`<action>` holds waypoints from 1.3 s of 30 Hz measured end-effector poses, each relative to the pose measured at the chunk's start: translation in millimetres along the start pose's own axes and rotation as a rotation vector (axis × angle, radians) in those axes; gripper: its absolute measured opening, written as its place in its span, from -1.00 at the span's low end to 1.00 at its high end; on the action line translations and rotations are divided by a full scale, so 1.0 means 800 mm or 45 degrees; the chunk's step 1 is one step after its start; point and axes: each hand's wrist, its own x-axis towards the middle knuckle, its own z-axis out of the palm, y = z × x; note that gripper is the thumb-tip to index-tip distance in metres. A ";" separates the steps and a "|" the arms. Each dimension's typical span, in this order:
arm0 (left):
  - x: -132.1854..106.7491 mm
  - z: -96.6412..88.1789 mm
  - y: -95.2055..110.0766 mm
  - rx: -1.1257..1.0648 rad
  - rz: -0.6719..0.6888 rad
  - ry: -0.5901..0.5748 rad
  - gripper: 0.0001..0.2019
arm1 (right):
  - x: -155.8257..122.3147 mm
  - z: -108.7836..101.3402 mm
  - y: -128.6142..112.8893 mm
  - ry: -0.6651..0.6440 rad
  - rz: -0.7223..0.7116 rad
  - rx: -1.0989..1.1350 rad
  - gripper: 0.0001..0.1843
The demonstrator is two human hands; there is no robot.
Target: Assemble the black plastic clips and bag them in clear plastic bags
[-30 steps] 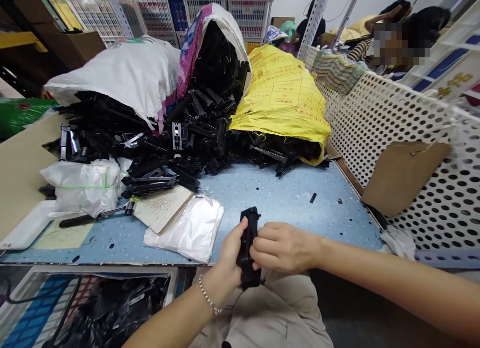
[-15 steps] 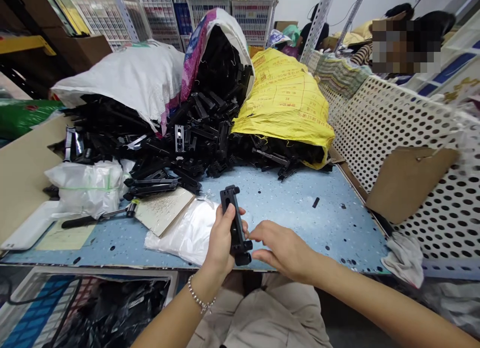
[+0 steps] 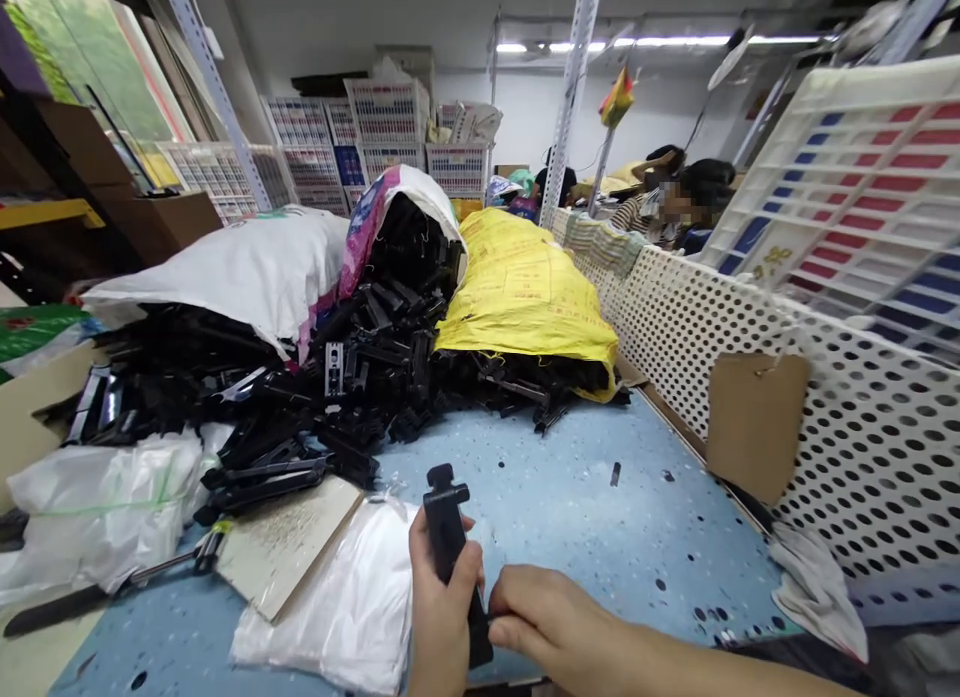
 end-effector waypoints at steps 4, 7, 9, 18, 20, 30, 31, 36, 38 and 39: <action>-0.003 -0.002 -0.002 -0.185 -0.316 -0.115 -0.53 | 0.002 0.009 0.001 -0.025 -0.135 -0.313 -0.74; -0.007 -0.005 -0.007 -0.143 -0.241 -0.073 -0.52 | 0.000 0.019 0.002 -0.031 -0.160 -0.476 -0.73; -0.008 -0.007 -0.014 -0.093 -0.187 -0.075 -0.52 | -0.005 0.021 -0.002 -0.030 -0.111 -0.510 -0.73; 0.014 -0.003 -0.065 -0.031 -0.215 -0.129 -0.46 | -0.029 -0.029 -0.003 0.304 0.217 -0.110 -0.82; 0.022 -0.007 -0.083 0.168 -0.083 -0.114 -0.48 | -0.020 -0.034 0.033 0.394 0.386 -0.061 -0.84; 0.026 -0.024 -0.109 1.089 0.395 -0.283 -0.47 | 0.107 -0.069 0.196 0.867 1.014 -0.182 -0.53; 0.026 -0.024 -0.111 1.116 0.389 -0.287 -0.47 | 0.111 -0.070 0.202 0.887 1.026 -0.174 -0.57; 0.031 -0.027 -0.113 1.111 0.364 -0.288 -0.51 | 0.071 -0.072 0.224 1.027 1.019 -0.039 -0.77; 0.029 -0.028 -0.105 1.046 0.349 -0.266 -0.53 | 0.032 -0.072 0.225 1.111 1.015 0.062 -0.81; 0.028 -0.029 -0.099 1.006 0.351 -0.239 -0.54 | 0.012 -0.071 0.224 1.151 1.014 0.127 -0.82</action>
